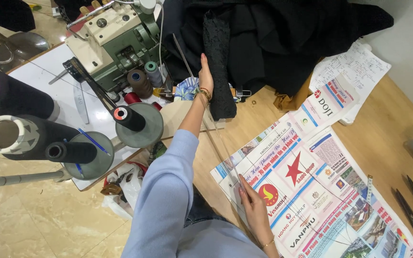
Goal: The person is working at a wooden table in a sewing workshop, using a needle and thread to sew a piece of newspaper. They then use a ruler to measure the newspaper and handle a piece of black fabric. The scene includes a sewing machine and spools of thread.
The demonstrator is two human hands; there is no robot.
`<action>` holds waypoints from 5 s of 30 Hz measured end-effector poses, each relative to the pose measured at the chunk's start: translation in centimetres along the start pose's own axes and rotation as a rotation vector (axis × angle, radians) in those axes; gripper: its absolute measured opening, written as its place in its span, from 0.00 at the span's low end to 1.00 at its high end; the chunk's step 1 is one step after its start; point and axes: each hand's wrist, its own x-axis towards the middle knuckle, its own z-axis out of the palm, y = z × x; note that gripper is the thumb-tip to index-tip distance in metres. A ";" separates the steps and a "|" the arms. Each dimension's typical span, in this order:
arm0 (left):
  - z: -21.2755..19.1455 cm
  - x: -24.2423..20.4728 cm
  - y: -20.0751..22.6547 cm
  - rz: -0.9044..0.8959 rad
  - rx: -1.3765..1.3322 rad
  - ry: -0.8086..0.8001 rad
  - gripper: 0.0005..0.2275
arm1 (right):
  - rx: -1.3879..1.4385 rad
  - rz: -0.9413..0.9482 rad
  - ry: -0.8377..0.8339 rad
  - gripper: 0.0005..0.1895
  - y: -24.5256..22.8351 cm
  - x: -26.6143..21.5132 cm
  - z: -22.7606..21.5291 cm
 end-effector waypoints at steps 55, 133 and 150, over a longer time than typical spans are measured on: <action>-0.3 -1.8 1.0 0.032 0.027 -0.026 0.50 | 0.070 0.049 -0.064 0.30 -1.5 -0.7 1.1; 5.7 -27.5 -19.8 0.775 1.371 -0.181 0.38 | -0.295 -0.022 0.894 0.29 35.2 -20.7 -35.7; 0.9 -29.0 -18.3 0.530 1.299 -0.206 0.21 | -0.705 -0.099 0.900 0.22 39.6 -13.7 -46.4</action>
